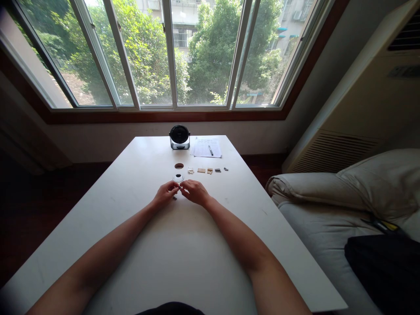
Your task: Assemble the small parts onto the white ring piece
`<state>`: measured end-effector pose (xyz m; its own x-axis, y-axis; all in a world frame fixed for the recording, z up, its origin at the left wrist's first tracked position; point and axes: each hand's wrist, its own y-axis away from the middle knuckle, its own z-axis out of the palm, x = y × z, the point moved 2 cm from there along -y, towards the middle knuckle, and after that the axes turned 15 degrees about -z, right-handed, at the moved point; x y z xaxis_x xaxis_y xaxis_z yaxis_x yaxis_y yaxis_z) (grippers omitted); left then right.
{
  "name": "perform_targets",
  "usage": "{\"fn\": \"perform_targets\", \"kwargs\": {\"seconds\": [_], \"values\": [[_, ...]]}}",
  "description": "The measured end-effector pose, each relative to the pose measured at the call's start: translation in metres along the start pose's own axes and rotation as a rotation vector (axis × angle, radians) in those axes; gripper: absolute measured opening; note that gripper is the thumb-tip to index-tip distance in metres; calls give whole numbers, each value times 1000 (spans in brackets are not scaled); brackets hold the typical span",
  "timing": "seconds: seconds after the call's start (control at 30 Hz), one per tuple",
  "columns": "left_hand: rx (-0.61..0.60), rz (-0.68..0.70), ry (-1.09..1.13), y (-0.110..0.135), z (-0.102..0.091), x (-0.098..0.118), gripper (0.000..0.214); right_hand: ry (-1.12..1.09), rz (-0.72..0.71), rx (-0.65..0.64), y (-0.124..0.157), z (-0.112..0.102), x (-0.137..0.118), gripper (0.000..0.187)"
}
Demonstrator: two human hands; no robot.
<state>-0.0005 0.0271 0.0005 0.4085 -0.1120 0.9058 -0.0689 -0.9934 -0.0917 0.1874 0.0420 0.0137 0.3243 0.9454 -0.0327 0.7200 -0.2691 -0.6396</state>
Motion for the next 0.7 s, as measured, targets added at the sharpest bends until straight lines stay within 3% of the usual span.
{"fn": "perform_targets", "kwargs": {"seconds": [0.3, 0.7], "values": [[-71, -39, 20, -3, 1, -5, 25, 41, -60, -47, -2, -3, -3, 6], [1, -20, 10, 0, 1, -1, 18, 55, -23, -38, 0, -1, -1, 7]]}}
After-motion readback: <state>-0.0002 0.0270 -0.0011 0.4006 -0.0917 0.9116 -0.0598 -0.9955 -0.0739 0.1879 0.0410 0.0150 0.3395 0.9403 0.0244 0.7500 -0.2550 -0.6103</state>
